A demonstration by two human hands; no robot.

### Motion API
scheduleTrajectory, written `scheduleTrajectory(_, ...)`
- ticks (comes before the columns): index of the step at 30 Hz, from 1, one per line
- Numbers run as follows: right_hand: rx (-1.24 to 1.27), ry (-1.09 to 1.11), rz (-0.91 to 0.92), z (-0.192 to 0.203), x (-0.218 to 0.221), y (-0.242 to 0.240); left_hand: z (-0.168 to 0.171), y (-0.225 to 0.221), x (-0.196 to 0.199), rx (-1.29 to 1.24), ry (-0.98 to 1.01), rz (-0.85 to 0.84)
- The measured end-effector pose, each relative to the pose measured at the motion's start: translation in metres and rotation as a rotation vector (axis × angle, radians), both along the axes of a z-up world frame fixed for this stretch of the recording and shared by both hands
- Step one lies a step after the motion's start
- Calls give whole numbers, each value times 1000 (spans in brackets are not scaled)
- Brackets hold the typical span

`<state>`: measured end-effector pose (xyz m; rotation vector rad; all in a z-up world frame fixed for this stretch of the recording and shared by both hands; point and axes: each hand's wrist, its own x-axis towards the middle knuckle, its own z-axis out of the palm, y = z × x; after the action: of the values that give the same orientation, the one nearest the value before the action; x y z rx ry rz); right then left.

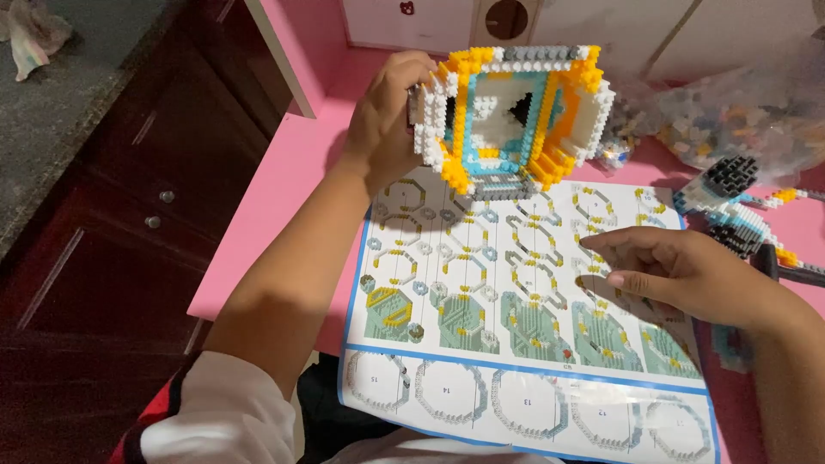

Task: Assembling a toy robot from small interlocking blocks following a printed manual.

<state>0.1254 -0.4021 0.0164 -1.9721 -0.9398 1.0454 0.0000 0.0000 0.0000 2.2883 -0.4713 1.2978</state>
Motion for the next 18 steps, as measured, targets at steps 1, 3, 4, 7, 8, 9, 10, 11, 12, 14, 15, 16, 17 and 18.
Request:
scheduleTrajectory(1, 0, 0, 1, 1, -1, 1, 0, 0, 1, 0, 0, 1)
scheduleTrajectory(3, -47, -31, -21, 4, -2, 2, -1, 0, 4, 23, -44, 8)
scheduleTrajectory(4, -48, -30, -21, 4, -2, 2, 0, 0, 3, 23, -43, 9)
scheduleTrajectory(7, -29, -22, -12, 3, -1, 1, 0, -3, 0, -28, 3, 28)
scheduleTrajectory(8, -33, -38, -4, 2, 0, 0, 1, -3, 0, -33, 27, 36)
scheduleTrajectory(9, -37, -55, 4, 1, 0, 0, 2, -4, -1, -39, 50, 44)
scheduleTrajectory(10, -37, -55, 4, 1, 0, 0, 1, -4, -1, -39, 50, 44)
scheduleTrajectory(11, -9, -30, 0, 0, 0, 0, -1, -3, 0, -44, 40, 49)
scheduleTrajectory(12, 18, -4, -5, -1, 0, 0, -2, -3, 0, -48, 29, 54)
scheduleTrajectory(14, -22, -41, -14, 2, 0, 1, -2, -1, 1, -34, 21, 36)
scheduleTrajectory(15, -62, -78, -23, 3, 0, 1, -2, 0, 1, -21, 12, 19)
scheduleTrajectory(16, -62, -78, -23, 2, -1, 1, -2, 0, 0, -20, 12, 19)
scheduleTrajectory(17, -13, -22, -13, 1, -1, 0, -1, -1, -2, -41, 52, 36)
scheduleTrajectory(18, 37, 35, -3, 0, -1, 0, -1, -2, -4, -62, 93, 54)
